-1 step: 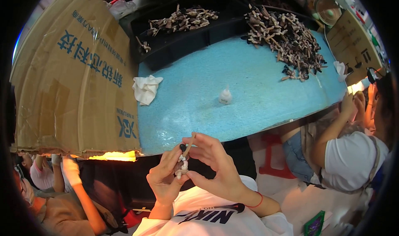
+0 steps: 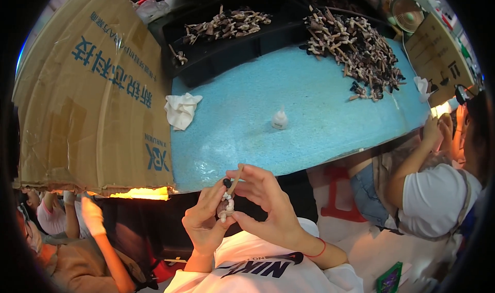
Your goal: The person assembles small plastic figurines by applying glue from a bottle to small parts and joining them by hand.
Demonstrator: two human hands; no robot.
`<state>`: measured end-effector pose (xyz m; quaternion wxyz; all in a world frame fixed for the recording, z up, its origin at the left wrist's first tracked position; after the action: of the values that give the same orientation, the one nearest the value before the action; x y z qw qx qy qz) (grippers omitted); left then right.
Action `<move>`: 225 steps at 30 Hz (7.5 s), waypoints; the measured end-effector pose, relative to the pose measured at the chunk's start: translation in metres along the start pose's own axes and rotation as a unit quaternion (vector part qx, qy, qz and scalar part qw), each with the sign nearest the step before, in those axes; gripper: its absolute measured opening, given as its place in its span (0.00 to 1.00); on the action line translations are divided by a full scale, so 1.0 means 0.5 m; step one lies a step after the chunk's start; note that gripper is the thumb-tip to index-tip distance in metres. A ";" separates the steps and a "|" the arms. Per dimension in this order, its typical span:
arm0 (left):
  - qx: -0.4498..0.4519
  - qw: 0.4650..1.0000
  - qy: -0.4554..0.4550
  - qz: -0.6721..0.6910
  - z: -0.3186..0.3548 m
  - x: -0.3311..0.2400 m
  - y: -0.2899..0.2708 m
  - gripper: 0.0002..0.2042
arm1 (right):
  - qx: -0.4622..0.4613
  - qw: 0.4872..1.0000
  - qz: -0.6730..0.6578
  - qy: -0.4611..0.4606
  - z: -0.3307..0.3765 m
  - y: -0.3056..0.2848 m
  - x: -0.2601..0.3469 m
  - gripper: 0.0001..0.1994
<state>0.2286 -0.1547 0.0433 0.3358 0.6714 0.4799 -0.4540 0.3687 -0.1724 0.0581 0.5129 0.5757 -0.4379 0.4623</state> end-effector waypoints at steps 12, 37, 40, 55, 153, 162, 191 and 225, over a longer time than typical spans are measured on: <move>0.008 0.988 0.029 -0.152 -0.015 -0.029 0.006 0.23 | 0.007 0.995 -0.101 -0.013 -0.011 0.001 -0.021 0.34; 0.015 0.961 0.109 -0.252 -0.045 -0.074 0.026 0.22 | -0.068 0.984 -0.163 -0.024 -0.018 -0.006 -0.021 0.37; 0.017 0.957 0.116 -0.267 -0.046 -0.079 0.030 0.22 | -0.011 0.983 -0.172 -0.060 -0.017 -0.013 -0.027 0.34; 0.066 0.937 0.086 -0.331 -0.062 -0.109 0.061 0.21 | -0.030 0.960 -0.277 -0.027 -0.019 -0.032 -0.042 0.39; 0.100 0.931 0.070 -0.343 -0.059 -0.105 0.075 0.20 | -0.017 0.955 -0.297 -0.022 -0.026 -0.037 -0.029 0.38; 0.088 0.946 0.025 -0.309 -0.065 -0.086 0.071 0.18 | -0.060 0.975 -0.215 -0.019 -0.027 -0.044 -0.026 0.36; -0.023 0.909 -0.207 0.360 -0.218 0.077 0.036 0.18 | -0.158 0.982 0.009 -0.100 0.001 -0.128 -0.009 0.24; -0.001 0.992 -0.122 -0.020 -0.031 0.076 0.055 0.09 | -0.300 0.641 0.698 -0.114 -0.115 -0.658 -0.049 0.19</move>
<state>0.2640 -0.1368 0.0140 0.3831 0.6011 0.4489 -0.5389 0.6813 -0.0846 -0.0244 0.1288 -0.0377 -0.8792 0.4571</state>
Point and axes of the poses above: each hand's wrist, its own z-axis away from the middle knuckle, its own y-axis out of the palm, x = y × z, the point moved 4 cm from there along -z, towards the middle knuckle, and after that the axes turned 6 degrees about z, right-handed, at the moved point
